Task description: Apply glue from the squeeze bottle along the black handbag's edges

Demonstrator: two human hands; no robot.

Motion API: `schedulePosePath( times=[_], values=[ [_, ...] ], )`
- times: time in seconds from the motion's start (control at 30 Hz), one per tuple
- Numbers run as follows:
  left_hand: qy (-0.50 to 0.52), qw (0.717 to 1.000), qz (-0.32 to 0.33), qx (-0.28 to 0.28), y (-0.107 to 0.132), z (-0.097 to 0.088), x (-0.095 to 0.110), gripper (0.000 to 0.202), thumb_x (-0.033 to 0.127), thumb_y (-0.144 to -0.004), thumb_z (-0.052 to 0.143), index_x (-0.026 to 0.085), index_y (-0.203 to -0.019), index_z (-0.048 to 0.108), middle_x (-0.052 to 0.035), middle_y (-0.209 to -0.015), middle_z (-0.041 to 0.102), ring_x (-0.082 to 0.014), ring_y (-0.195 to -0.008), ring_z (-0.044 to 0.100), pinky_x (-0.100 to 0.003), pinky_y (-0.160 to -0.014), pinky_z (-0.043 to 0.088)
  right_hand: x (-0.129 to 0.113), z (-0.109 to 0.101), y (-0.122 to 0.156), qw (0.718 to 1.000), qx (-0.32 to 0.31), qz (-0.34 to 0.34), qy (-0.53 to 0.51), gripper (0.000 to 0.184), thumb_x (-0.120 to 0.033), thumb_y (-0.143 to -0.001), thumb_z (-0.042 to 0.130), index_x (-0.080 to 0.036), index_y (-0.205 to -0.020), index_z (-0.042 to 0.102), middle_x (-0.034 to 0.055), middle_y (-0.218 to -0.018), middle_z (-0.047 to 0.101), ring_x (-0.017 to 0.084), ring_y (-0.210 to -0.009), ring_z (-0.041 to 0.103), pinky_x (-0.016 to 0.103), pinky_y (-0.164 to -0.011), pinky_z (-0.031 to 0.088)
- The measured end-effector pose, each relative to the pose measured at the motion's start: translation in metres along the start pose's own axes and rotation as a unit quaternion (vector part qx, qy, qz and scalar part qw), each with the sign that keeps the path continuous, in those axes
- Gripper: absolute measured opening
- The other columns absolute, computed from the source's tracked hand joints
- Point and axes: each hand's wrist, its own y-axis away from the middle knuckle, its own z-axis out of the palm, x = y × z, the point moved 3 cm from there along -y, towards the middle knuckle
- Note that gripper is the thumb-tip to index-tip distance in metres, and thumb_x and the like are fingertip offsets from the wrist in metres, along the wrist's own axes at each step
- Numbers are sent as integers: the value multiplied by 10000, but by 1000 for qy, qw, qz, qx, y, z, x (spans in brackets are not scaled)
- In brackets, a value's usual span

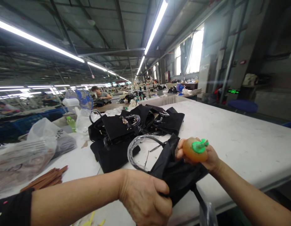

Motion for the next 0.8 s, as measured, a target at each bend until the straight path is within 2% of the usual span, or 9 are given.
schedulePosePath(
  times=[0.17,0.33,0.43,0.5,0.63,0.7,0.8],
  values=[
    [8,1000,-10,-19,10,5,2,480,120,-964,344,337,-809,743,28,-1093,730,-150,-1000,614,-339,-800,531,6,1,5,1000,24,15,-5,388,-383,-940,595,-107,-1196,688,210,-1226,679,182,-846,697,175,-599,538],
    [12,999,-12,-30,19,6,-1,454,111,-962,364,326,-814,736,29,-1115,717,-141,-969,607,-319,-798,520,6,11,17,998,61,17,4,383,-227,-900,603,-122,-1261,677,191,-1318,637,173,-900,711,209,-775,561],
    [4,1000,0,-9,19,6,-3,429,124,-948,403,325,-806,753,20,-1099,719,-139,-950,613,-304,-778,518,6,16,14,996,82,23,-8,405,-257,-907,610,-160,-1297,662,147,-1360,619,159,-816,722,193,-679,567],
    [0,1000,10,1,17,5,-4,433,124,-940,412,335,-796,762,16,-1081,722,-140,-948,618,-301,-777,518,7,18,8,996,79,30,-21,396,-301,-920,624,-182,-1295,665,122,-1332,643,159,-792,723,209,-678,576],
    [2,1000,17,11,11,3,-5,432,112,-920,435,336,-753,765,15,-1031,732,-138,-916,628,-296,-761,520,9,23,-9,999,40,34,-14,407,-305,-858,724,-142,-1230,698,122,-1177,712,221,-986,700,296,-893,557],
    [-5,1000,20,18,8,2,-6,420,114,-913,446,331,-755,768,12,-1032,733,-138,-908,629,-293,-759,520,9,26,-18,999,32,29,0,429,-331,-802,799,-108,-1160,723,123,-1064,732,227,-957,696,289,-868,563],
    [-19,999,29,30,5,3,-5,401,130,-923,449,338,-790,765,6,-1064,726,-145,-931,628,-292,-774,523,5,32,-28,999,39,14,3,449,-394,-739,864,-92,-1050,750,97,-923,732,203,-799,692,266,-745,588]
  ],
)
